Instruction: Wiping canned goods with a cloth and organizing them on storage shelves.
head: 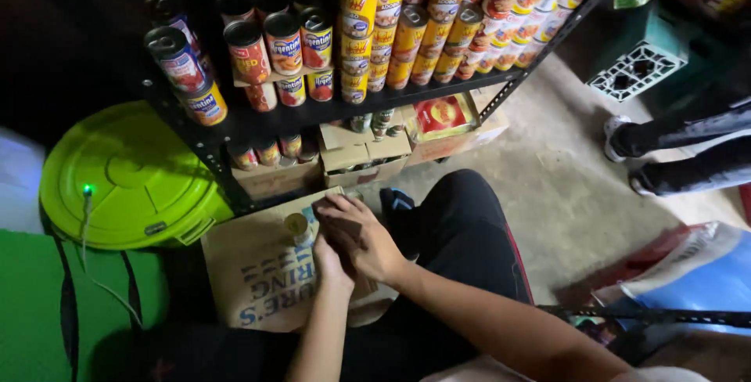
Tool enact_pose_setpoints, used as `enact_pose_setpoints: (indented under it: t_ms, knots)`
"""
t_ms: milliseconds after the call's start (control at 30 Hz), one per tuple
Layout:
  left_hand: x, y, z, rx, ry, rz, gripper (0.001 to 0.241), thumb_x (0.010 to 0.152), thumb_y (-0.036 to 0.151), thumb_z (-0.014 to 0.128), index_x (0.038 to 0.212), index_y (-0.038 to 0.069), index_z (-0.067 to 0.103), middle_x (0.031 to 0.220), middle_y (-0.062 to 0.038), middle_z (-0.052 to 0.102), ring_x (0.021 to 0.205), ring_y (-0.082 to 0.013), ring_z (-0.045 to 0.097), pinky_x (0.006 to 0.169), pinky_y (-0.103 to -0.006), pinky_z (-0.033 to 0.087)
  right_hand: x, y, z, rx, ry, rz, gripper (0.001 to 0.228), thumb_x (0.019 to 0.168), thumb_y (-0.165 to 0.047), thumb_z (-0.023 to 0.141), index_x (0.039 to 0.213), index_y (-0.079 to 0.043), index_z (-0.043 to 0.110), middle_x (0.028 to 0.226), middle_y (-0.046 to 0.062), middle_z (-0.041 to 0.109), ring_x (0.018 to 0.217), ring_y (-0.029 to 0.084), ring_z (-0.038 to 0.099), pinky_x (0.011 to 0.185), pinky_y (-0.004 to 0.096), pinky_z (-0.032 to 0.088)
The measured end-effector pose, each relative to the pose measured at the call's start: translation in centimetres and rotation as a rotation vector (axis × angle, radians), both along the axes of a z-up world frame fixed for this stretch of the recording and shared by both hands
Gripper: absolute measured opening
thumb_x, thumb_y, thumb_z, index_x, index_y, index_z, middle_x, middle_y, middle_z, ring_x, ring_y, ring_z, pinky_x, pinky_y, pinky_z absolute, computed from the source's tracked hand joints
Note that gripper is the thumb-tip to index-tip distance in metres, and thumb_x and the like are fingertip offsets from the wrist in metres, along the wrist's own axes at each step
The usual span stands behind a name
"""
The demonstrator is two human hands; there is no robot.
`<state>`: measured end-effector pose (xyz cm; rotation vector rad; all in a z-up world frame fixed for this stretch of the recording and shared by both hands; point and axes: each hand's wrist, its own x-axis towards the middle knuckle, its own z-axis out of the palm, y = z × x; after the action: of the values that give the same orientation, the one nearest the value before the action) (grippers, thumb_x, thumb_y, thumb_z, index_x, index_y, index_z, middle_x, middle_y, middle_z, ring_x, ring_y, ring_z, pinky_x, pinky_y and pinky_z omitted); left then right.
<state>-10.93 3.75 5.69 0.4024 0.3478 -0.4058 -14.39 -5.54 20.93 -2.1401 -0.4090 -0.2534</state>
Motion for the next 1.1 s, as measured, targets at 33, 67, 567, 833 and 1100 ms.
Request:
enact_pose_setpoints:
  t_ms: [33, 67, 567, 833, 1100]
  knots:
    - [0.6, 0.2, 0.8, 0.023, -0.029, -0.023, 0.050, 0.106, 0.039, 0.039, 0.148, 0.015, 0.051, 0.146, -0.007, 0.058, 0.134, -0.0247, 0.055, 0.114, -0.0412, 0.041, 0.2, 0.4, 0.8, -0.007, 0.004, -0.022, 0.041, 0.094, -0.005, 0.059, 0.134, -0.007, 0.065, 0.153, 0.013, 0.055, 0.151, 0.038, 0.039, 0.126, 0.051, 0.028]
    - [0.9, 0.3, 0.9, 0.017, -0.039, -0.023, 0.050, 0.106, 0.039, 0.039, 0.148, 0.015, 0.051, 0.146, -0.007, 0.058, 0.134, -0.0247, 0.055, 0.114, -0.0412, 0.041, 0.5, 0.5, 1.6, -0.014, -0.005, -0.022, 0.041, 0.094, -0.005, 0.059, 0.134, -0.007, 0.065, 0.153, 0.013, 0.055, 0.151, 0.038, 0.039, 0.126, 0.051, 0.028]
    - [4.1, 3.2, 3.1, -0.185, -0.042, 0.081, 0.058, 0.099, 0.048, 0.043, 0.148, 0.017, 0.052, 0.146, -0.006, 0.059, 0.130, -0.0264, 0.057, 0.110, -0.0419, 0.044, 3.7, 3.7, 4.1, -0.074, -0.087, 0.030, 0.051, 0.090, -0.008, 0.064, 0.141, -0.011, 0.060, 0.159, 0.016, 0.048, 0.148, 0.042, 0.042, 0.123, 0.048, 0.034]
    - [4.0, 3.9, 6.8, -0.141, -0.167, 0.091, 0.056, 0.106, 0.044, 0.042, 0.152, 0.014, 0.046, 0.150, -0.007, 0.054, 0.137, -0.0239, 0.053, 0.115, -0.0408, 0.042, 5.5, 4.3, 5.0, 0.004, -0.042, 0.055, 0.042, 0.099, -0.010, 0.061, 0.141, -0.009, 0.061, 0.159, 0.017, 0.049, 0.148, 0.040, 0.044, 0.122, 0.046, 0.035]
    - [6.1, 1.2, -1.8, -0.349, -0.167, 0.158, 0.057, 0.110, 0.046, 0.041, 0.158, 0.015, 0.041, 0.153, -0.005, 0.050, 0.139, -0.0220, 0.051, 0.116, -0.0358, 0.040, 5.6, 4.5, 6.9, -0.161, -0.114, 0.007, 0.050, 0.086, -0.006, 0.062, 0.136, -0.006, 0.060, 0.149, 0.019, 0.053, 0.142, 0.043, 0.044, 0.118, 0.048, 0.037]
